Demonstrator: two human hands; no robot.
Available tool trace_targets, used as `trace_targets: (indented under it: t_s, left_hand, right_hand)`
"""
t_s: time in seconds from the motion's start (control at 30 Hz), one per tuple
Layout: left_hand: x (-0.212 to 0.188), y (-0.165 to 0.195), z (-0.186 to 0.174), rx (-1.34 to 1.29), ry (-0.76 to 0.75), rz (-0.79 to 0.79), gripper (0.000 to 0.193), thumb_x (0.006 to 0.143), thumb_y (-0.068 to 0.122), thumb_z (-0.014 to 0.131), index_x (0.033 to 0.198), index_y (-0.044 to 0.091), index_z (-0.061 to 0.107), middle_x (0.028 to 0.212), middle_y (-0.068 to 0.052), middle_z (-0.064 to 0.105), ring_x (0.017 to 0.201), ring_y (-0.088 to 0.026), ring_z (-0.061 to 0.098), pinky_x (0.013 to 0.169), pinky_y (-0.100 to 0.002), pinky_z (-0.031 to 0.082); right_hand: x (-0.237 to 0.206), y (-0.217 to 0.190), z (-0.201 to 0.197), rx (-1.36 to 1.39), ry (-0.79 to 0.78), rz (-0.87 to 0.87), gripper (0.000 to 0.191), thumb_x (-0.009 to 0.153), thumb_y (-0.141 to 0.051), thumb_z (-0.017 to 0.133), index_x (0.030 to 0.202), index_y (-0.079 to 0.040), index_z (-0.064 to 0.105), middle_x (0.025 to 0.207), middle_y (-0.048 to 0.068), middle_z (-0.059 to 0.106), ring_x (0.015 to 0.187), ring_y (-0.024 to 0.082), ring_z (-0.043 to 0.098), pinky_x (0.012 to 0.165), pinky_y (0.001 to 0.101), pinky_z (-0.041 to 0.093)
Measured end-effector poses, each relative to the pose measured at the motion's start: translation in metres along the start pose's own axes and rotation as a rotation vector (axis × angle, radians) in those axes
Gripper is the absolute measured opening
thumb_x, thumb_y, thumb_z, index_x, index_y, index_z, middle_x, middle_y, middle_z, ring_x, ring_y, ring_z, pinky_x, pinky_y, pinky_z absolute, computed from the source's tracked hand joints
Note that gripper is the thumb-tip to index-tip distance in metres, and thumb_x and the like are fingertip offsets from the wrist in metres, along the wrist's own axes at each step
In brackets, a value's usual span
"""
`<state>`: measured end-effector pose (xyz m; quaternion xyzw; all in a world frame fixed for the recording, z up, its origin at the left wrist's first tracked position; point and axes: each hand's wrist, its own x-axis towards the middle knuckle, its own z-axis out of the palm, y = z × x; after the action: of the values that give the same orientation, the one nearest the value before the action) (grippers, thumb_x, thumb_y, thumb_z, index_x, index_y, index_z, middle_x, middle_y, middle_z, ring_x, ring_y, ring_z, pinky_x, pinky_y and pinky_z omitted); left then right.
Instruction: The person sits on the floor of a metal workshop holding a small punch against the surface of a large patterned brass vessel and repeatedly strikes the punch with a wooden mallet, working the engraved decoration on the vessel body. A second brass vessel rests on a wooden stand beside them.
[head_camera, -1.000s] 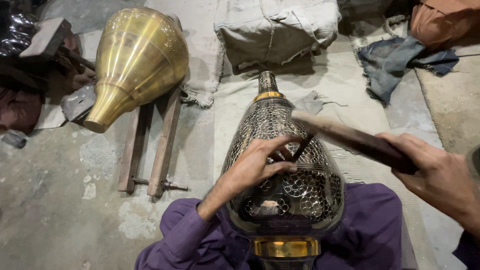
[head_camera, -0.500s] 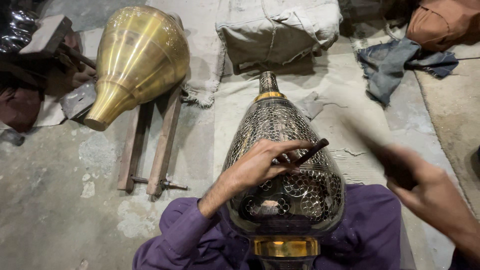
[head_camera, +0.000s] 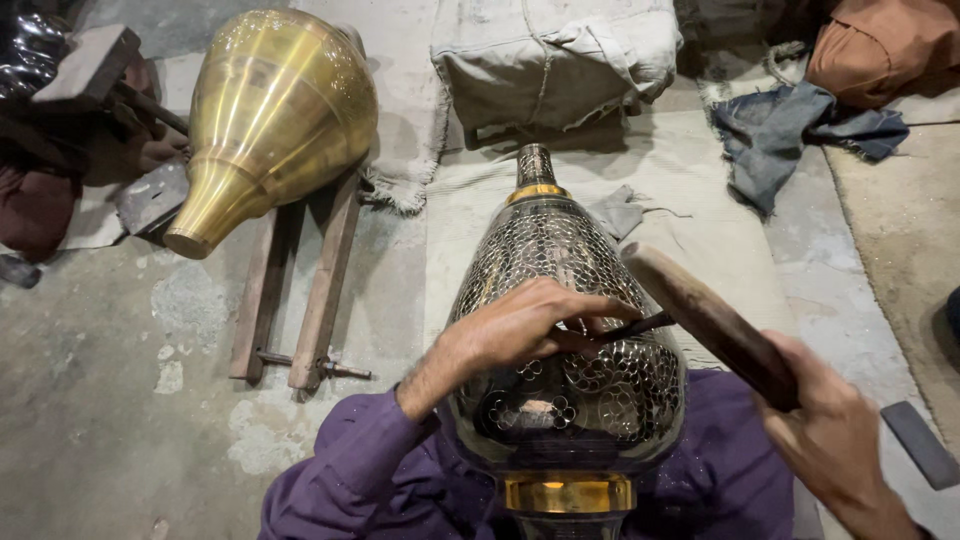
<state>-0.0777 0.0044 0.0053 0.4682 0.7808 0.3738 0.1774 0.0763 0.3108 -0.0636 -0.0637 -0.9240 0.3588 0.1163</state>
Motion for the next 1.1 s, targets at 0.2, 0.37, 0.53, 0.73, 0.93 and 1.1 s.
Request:
trace_targets:
  t_s: [0.2,0.37,0.53,0.73,0.93,1.1]
  left_hand:
    - [0.0,0.002,-0.003,0.01,-0.057,0.053,0.063,0.087,-0.006,0.067,0.142,0.027,0.061,0.113,-0.001,0.08,0.098,-0.016,0.078,0.095,-0.036,0.062]
    - [0.001,-0.003,-0.002,0.015,-0.154,0.056,0.077,0.082,-0.018,0.054,0.143,0.028,0.059,0.117,-0.001,0.078,0.098,-0.016,0.077,0.094,-0.034,0.063]
    - [0.001,-0.013,0.002,0.009,-0.198,0.127,0.076,0.082,-0.017,0.058,0.143,0.029,0.06,0.12,0.001,0.078,0.094,-0.014,0.076,0.093,-0.034,0.063]
    - [-0.01,-0.011,0.006,-0.048,-0.084,-0.038,0.057,0.092,0.006,0.065,0.143,0.03,0.058,0.102,-0.001,0.081,0.087,-0.015,0.079,0.09,-0.036,0.065]
    - [-0.023,-0.003,0.004,-0.074,0.125,-0.121,0.06,0.089,0.017,0.075,0.144,0.024,0.053,0.103,-0.005,0.08,0.096,-0.018,0.079,0.088,-0.04,0.065]
    - [-0.03,-0.001,0.011,-0.12,0.203,-0.222,0.057,0.091,0.019,0.072,0.144,0.022,0.053,0.106,-0.007,0.08,0.096,-0.02,0.08,0.088,-0.041,0.065]
  right_hand:
    - [-0.02,0.013,0.02,-0.026,0.028,0.054,0.044,0.095,-0.008,0.074,0.136,-0.01,0.057,0.095,0.009,0.073,0.076,0.019,0.072,0.068,0.0325,0.063]
    - [-0.035,0.043,0.036,0.258,0.216,-0.129,0.042,0.089,0.0,0.076,0.125,-0.007,0.056,0.102,0.013,0.071,0.088,0.018,0.071,0.082,0.0296,0.06]
    - [-0.042,0.049,0.04,0.126,0.281,-0.224,0.052,0.084,0.003,0.072,0.133,-0.007,0.057,0.106,0.015,0.07,0.086,0.017,0.07,0.076,0.0288,0.058]
    - [-0.021,0.036,0.025,-0.206,0.012,0.083,0.05,0.088,-0.003,0.078,0.136,-0.007,0.063,0.099,0.013,0.075,0.072,0.022,0.071,0.068,0.0355,0.061]
    - [0.029,0.013,-0.013,0.153,-0.145,-0.058,0.053,0.084,-0.008,0.071,0.134,-0.001,0.054,0.105,0.015,0.074,0.095,0.023,0.075,0.086,0.0355,0.063]
    - [0.067,-0.012,-0.037,-0.27,-0.216,-0.1,0.058,0.09,-0.015,0.077,0.143,-0.017,0.055,0.113,0.011,0.076,0.094,0.02,0.077,0.086,0.0328,0.064]
